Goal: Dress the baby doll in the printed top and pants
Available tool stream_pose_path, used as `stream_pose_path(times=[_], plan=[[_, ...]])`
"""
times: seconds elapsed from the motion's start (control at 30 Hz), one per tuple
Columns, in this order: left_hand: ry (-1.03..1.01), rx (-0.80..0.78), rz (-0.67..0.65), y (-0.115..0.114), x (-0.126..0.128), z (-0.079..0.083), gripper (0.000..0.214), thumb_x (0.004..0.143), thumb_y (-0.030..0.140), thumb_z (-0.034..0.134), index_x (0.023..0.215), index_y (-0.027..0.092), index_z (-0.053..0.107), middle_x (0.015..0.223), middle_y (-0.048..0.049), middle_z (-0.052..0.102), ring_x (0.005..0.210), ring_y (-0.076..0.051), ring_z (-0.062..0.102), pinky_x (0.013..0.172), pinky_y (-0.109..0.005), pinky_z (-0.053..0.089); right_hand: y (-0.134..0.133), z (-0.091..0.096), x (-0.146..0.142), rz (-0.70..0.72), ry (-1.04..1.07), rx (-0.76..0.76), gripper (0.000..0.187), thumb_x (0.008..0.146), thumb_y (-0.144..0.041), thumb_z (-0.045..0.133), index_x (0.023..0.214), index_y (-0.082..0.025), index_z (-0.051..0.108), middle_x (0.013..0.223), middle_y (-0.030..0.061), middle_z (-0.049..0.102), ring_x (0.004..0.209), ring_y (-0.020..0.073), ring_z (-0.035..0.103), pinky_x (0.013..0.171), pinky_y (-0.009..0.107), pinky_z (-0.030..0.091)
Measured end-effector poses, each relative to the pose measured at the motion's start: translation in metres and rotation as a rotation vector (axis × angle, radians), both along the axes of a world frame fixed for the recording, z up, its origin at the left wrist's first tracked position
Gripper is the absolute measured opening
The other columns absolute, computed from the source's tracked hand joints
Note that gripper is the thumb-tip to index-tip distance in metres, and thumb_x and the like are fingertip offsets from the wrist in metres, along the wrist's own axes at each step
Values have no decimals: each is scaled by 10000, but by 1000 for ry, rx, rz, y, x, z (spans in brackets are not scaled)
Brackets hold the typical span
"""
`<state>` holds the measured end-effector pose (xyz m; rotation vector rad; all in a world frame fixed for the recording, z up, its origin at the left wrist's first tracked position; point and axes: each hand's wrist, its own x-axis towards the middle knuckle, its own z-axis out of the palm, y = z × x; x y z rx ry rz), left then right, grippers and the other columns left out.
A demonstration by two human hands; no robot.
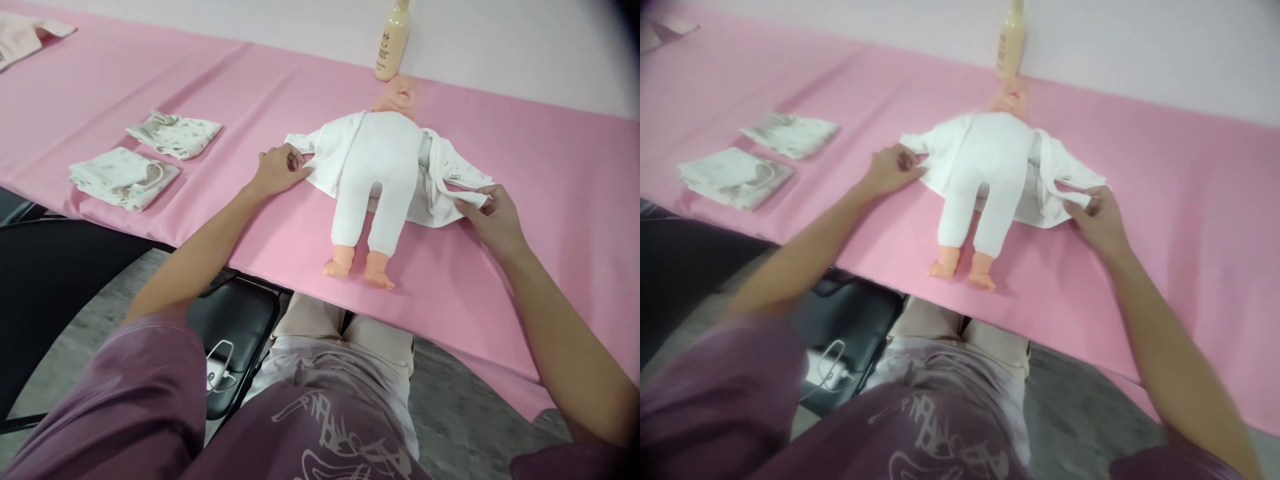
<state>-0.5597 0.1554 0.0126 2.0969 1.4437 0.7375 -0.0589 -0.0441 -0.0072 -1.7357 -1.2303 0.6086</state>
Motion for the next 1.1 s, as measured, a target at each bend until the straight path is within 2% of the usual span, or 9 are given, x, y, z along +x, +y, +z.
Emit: stream_pose_path(times=[0.07,0.17,0.27,0.43,0.6,0.7,0.87,1.0,1.1], plan=[[13,-17,17,0,0,2,558,908,750,950,1063,274,703,972,-59,766,1232,-368,712,1268,-653,480,-1,3,-9,-19,214,64,651,715,-418,1058,1148,-336,579,1112,29,822,998,271,786,812,400,649],[24,-44,31,3,0,4,473,896,626,965,1029,263,693,1062,-79,809,1197,-369,731,1251,-661,536,-2,8,-18,19,388,174,604,681,-292,1053,1176,-304,708,1380,119,860,1312,320,833,1070,461,693],[-28,-27,22,7,0,2,454,890,591,967,1041,273,679,1213,-109,841,1254,-387,755,1232,-640,592,-1,12,-21,6,457,165,483,689,-275,1051,1101,-260,798,1389,152,855,1380,350,817,1156,492,695],[-131,183,-91,1,21,18,400,1028,674,812,1146,299,740,1437,-145,829,1331,-384,758,1240,-606,635,5,22,-32,-39,495,132,357,768,-253,1006,1026,-264,759,1299,110,837,1295,318,797,1130,484,695],[-107,164,-377,-29,71,63,436,1142,694,718,1369,334,812,1616,-130,760,1483,-392,699,1299,-571,605,17,43,-37,-126,408,69,252,877,-233,873,1011,-260,662,1082,49,716,1030,218,722,889,352,633],[-58,143,-545,-36,98,79,429,1137,660,762,1427,350,826,1607,-107,760,1549,-412,666,1382,-597,535,21,54,-33,-231,289,21,196,933,-120,742,1062,-246,665,1044,38,678,902,180,656,776,315,549],[15,104,-704,-24,116,75,391,1040,568,914,1386,391,874,1548,-74,774,1685,-449,594,1462,-621,450,18,67,-29,-276,166,-68,224,971,-48,688,1114,-219,703,1014,36,688,868,172,642,766,312,522],[43,131,-743,-21,113,69,414,1020,540,920,1412,415,881,1608,-63,763,1708,-437,582,1483,-604,425,26,73,-29,-258,263,-4,255,970,-13,662,1117,-221,682,979,11,631,870,163,626,830,318,554],[33,128,-732,-21,113,69,385,1063,584,866,1400,401,887,1619,-51,780,1654,-426,636,1479,-588,429,45,79,-39,-171,259,95,232,1031,-79,734,1136,-260,636,949,-3,554,838,177,561,786,329,513]])
